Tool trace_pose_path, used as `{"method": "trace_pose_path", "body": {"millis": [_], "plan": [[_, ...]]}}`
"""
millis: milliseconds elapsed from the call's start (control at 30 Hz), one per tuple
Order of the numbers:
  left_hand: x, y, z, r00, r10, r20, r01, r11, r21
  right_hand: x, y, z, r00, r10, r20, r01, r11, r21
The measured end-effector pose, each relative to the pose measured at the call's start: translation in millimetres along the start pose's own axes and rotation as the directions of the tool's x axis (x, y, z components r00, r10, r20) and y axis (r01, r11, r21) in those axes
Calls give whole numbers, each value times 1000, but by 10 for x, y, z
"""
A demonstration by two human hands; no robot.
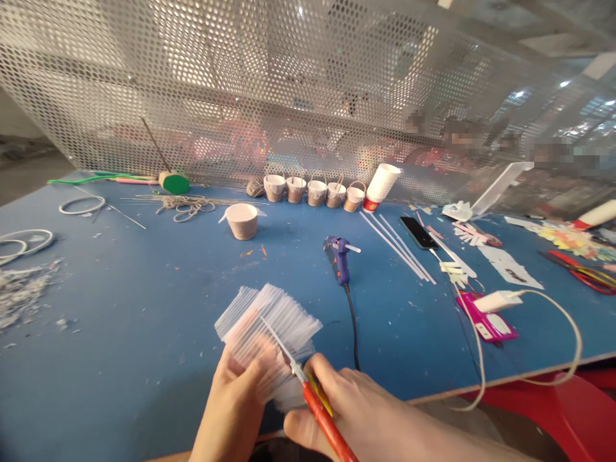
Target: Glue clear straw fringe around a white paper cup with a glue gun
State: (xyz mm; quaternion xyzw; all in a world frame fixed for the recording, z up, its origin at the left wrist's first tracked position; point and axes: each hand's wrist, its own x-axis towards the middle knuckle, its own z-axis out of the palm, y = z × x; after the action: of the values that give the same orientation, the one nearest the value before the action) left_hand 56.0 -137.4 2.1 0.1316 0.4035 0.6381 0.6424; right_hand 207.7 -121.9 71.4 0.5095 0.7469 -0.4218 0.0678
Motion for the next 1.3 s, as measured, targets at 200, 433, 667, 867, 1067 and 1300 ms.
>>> {"method": "trace_pose_path", "body": {"millis": [200,433,667,867,1067,1300], "plan": [[-9,14,10,1000,1,-8,-1,1000,-4,-21,-23,-21,1000,-18,9,18,999,26],[-6,20,9,1000,6,-30,-7,999,-32,-2,47,39,999,-20,-45,23,997,71],[-11,27,22,1000,5,-20,-6,999,-40,4,33,92,996,34,-87,-20,987,159],[13,23,-39,999,-20,-46,21,1000,6,13,67,88,994,14,-107,-1,992,123],[120,133,-95,996,-36,-77,26,993,-118,-15,70,-37,994,-113,-15,114,991,68],[162,197,-74,994,69,-87,-69,998,-6,-31,185,84,995,-63,-73,65,998,21]]}}
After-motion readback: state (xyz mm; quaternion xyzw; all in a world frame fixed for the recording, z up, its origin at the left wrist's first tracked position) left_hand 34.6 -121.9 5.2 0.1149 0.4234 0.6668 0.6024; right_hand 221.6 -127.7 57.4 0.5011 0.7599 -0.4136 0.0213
